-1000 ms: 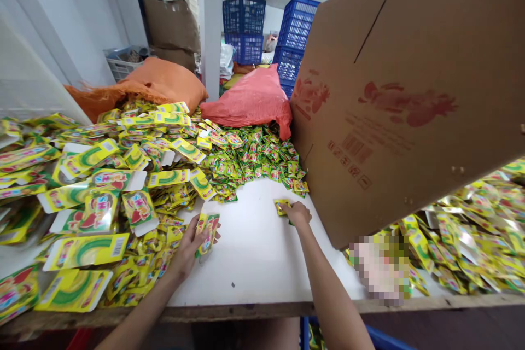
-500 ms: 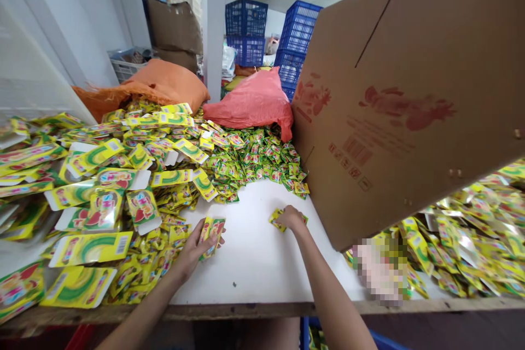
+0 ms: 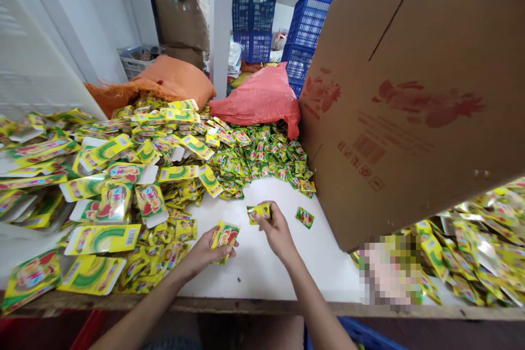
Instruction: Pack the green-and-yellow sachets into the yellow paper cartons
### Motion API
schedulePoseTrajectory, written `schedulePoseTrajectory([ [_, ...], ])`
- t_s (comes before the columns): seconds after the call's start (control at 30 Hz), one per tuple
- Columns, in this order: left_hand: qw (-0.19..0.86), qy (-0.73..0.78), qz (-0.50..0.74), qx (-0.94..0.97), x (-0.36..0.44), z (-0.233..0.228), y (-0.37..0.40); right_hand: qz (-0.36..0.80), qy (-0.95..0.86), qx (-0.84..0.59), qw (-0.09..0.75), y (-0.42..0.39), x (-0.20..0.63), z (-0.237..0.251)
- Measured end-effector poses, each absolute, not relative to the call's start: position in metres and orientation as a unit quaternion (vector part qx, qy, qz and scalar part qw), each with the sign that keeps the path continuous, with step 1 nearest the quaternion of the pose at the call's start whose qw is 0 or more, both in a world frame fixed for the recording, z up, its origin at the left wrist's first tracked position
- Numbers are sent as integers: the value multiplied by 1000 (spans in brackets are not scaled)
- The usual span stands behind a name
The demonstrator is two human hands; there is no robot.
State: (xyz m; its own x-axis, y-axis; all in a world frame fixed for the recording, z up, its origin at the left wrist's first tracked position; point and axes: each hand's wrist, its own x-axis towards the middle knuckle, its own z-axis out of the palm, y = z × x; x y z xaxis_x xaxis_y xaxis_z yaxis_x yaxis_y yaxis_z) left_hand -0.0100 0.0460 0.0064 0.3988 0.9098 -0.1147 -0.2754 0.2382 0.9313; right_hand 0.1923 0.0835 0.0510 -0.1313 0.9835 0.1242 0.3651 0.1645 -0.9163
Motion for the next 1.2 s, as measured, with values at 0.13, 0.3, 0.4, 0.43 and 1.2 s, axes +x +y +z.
schedulePoseTrajectory([
  [0.13, 700, 357, 407, 467, -9, 2, 43, 426, -614, -457, 481, 76, 157, 57],
  [0.3, 695, 361, 407, 470, -10, -3, 40, 338, -702, -505, 372, 69, 152, 48],
  [0.4, 685, 365, 404, 484, -9, -2, 39, 295, -748, -504, 317, 68, 158, 50],
  [0.43, 681, 365, 404, 489, -8, -2, 39, 286, -756, -509, 297, 68, 159, 51],
  [1.2, 638, 312, 335, 619, -7, -4, 39, 281, -761, -516, 276, 41, 152, 42],
])
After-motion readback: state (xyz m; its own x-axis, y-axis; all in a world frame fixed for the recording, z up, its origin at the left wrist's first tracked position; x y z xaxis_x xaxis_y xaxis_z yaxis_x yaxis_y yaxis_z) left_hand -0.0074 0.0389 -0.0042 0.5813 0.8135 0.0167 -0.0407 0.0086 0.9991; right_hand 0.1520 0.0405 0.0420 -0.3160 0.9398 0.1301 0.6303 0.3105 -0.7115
